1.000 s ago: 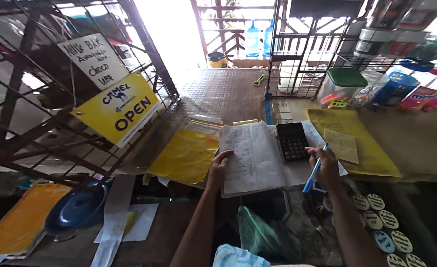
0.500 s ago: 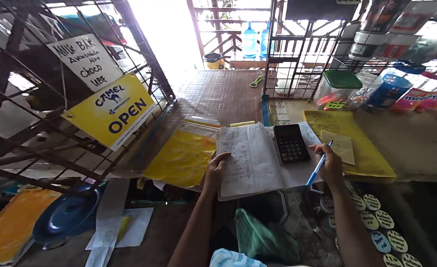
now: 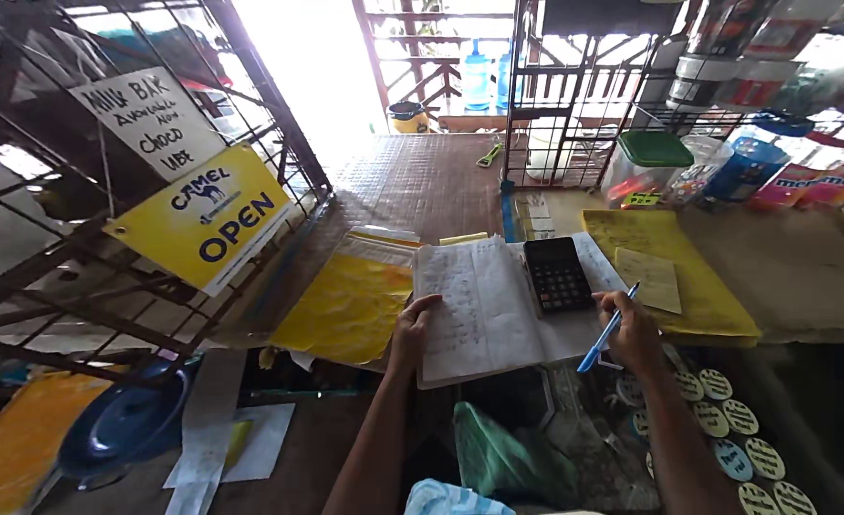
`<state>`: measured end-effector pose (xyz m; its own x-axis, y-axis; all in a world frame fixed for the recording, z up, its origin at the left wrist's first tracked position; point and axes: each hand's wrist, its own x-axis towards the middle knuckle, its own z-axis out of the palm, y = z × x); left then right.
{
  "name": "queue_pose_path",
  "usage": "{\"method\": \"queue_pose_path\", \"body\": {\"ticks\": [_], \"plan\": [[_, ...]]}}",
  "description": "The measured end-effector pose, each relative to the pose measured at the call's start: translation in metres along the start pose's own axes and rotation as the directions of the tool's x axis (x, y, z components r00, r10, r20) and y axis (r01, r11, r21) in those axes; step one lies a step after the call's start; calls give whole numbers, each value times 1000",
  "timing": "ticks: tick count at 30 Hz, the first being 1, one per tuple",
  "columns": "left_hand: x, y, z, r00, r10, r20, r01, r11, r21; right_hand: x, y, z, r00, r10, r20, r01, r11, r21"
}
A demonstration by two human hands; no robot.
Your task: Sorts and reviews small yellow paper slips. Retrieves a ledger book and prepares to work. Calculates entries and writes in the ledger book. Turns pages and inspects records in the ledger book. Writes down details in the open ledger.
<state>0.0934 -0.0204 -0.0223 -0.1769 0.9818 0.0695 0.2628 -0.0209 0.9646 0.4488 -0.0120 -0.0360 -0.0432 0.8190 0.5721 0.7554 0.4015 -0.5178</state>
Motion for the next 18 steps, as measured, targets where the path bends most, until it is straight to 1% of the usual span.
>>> {"method": "queue_pose_path", "body": {"ticks": [6,9,11,18], "plan": [[-1,1,0,1000,8,-3,-8,1000,5,0,-1,10,999,-38,-31,37,999,-16],[0,-1,0,1000,14,-3,-14,1000,0,-3,-2,11,999,-39,21,40,998,-46],[0,-1,0,1000,14,-2,-14,1000,-1,-4,-3,13,999,-45,27,47,996,-74],[0,1,0,1000,-4,-2,4,1000,-4,-7,0,19,999,-38,-4,38,997,-69]]}}
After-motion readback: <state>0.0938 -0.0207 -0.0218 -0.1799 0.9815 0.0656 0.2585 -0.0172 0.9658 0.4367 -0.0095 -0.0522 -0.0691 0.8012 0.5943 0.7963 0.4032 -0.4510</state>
